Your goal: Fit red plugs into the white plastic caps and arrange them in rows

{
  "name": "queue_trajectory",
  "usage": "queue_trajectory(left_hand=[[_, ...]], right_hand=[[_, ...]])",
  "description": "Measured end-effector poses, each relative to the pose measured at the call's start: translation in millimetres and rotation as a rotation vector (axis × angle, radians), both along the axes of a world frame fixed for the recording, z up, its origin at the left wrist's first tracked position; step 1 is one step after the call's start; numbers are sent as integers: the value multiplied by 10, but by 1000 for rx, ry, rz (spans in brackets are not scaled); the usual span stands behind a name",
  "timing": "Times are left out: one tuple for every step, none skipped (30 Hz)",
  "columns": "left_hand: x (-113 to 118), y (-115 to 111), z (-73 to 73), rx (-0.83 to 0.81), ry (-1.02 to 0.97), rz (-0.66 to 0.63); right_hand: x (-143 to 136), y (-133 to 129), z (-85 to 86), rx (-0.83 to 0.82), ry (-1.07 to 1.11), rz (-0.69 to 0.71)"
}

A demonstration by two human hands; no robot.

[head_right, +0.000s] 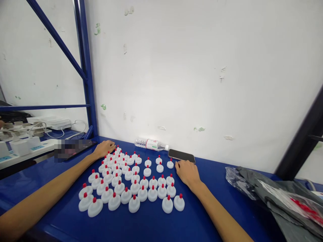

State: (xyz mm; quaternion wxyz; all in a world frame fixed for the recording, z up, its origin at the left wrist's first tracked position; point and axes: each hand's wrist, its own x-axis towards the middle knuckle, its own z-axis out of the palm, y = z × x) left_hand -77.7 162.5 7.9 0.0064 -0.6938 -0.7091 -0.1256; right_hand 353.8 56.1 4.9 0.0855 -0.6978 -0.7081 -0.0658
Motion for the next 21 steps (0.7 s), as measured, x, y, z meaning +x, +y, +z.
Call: queue_trajectory(left_hand=[[2,-5,3,1,-2,0],[5,-9,5,2,-3,0],[7,-12,7,3,-4,0],[8,-14,9,5,-6,0],[10,-15,10,6,-7,-1],[11,-16,12,7,-9,-1],[11,-16,13,7,-9,-1],[12,-15,14,6,-9,-2],[11,-15,15,5,-7,-2],[11,-15,15,3,-4,-3],[10,-14,15,1,-1,-3],[9,-12,14,-1,2,-3],[8,-10,12,-3,5,-2],[7,-8,10,-4,7,-2],[5,-5,7,-6,8,-1],[3,-2,5,-7,8,-1],[1,1,2,-8,7,-1],[0,4,0,-8,6,0],[-2,7,-1,-8,4,0],[-3,9,-2,-8,2,1],[-3,10,-3,-7,-2,1]], right_hand=[[-1,-3,3,-2,1,1],[-2,-5,5,-4,3,0],[-4,-7,8,-5,4,-1],[-5,-9,11,-6,5,-4],[-6,-11,13,-6,6,-5],[-7,-13,15,-7,6,-7],[-7,-14,16,-8,6,-8],[-7,-15,17,-9,6,-8],[-7,-15,17,-10,5,-8],[-6,-15,17,-11,4,-8],[-5,-15,16,-12,3,-9],[-4,-14,15,-13,3,-9],[-2,-12,13,-14,3,-10],[-1,-11,10,-15,3,-10],[0,-9,8,-16,3,-10],[1,-8,6,-16,3,-10],[1,-6,4,-16,2,-10],[1,-6,3,-15,1,-11],[0,-5,3,-14,1,-10],[0,-5,3,-13,1,-10],[-1,-6,4,-13,2,-10]])
